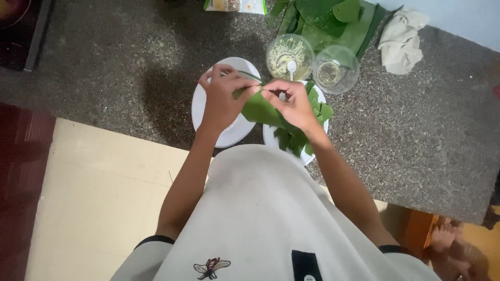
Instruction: Tearing banana leaves into uniform strips and organizing them on plates for food preparation.
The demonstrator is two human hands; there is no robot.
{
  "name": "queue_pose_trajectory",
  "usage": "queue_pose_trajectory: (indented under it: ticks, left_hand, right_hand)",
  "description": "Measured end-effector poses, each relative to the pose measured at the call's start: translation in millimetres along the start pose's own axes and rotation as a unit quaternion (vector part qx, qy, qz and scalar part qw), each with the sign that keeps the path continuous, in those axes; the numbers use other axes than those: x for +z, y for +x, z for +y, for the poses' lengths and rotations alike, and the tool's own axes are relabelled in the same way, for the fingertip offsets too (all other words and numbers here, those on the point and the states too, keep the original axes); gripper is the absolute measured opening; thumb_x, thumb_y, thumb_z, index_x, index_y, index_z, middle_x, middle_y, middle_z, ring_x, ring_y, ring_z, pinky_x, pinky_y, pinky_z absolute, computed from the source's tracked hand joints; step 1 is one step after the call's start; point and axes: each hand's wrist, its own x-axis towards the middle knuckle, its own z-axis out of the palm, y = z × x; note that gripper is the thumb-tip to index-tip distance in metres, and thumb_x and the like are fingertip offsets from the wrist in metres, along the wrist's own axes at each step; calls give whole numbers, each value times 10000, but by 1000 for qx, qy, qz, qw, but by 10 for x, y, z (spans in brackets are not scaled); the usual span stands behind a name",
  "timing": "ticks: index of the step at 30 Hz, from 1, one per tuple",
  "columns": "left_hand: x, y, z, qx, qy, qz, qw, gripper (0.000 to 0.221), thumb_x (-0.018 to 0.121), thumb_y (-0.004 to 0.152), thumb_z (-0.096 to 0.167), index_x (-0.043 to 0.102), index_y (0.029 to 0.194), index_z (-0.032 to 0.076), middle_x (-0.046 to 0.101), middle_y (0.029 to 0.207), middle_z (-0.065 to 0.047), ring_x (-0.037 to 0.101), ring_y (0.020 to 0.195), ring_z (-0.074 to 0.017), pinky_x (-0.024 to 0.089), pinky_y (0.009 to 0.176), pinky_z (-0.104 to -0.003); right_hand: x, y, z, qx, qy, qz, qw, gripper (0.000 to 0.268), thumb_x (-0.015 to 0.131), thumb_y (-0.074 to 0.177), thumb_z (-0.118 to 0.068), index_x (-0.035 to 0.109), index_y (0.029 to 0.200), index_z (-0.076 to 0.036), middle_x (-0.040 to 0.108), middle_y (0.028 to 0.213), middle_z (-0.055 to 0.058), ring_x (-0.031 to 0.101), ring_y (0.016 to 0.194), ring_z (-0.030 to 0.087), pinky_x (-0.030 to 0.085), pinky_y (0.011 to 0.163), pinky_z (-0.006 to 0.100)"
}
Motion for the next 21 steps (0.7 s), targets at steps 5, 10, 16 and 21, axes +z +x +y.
queue_pose_trajectory:
  ticks: [5, 10, 16, 21]
  left_hand:
    - [40, 15, 26, 2, -45, -1, 999, 153, 615, 898, 368, 704, 899, 244, 621, 793, 41, 446, 1027, -171, 190, 941, -556]
    - [63, 13, 45, 15, -68, -6, 998, 147, 593, 909, 338, 700, 890, 240, 620, 801, 56, 438, 1024, -170, 196, 922, -560]
    - [89, 24, 99, 75, 2, -2, 997, 65, 637, 887, 241, 689, 862, 213, 598, 756, 17, 449, 1037, -211, 199, 900, -584]
    - [71, 57, 148, 154, 63, 6, 986, 91, 680, 876, 204, 676, 785, 202, 579, 717, 11, 450, 1028, -214, 179, 897, -595]
  right_hand:
    - [-64, -61, -27, 3, 12, 38, 999, 72, 633, 849, 67, 687, 868, 24, 621, 721, 106, 518, 692, 115, 452, 648, 278]
    - [-83, -97, -96, -2, 8, 43, 999, 124, 589, 865, 78, 684, 926, 26, 626, 728, 154, 534, 642, 210, 433, 669, 310]
    - [-168, -64, -137, -57, -66, 26, 996, 146, 608, 826, 104, 691, 912, 19, 635, 717, 160, 566, 640, 249, 451, 660, 339]
    - [-256, -33, -262, -62, -147, -54, 986, 97, 574, 820, 103, 649, 882, 99, 583, 660, 176, 480, 547, 234, 412, 551, 308]
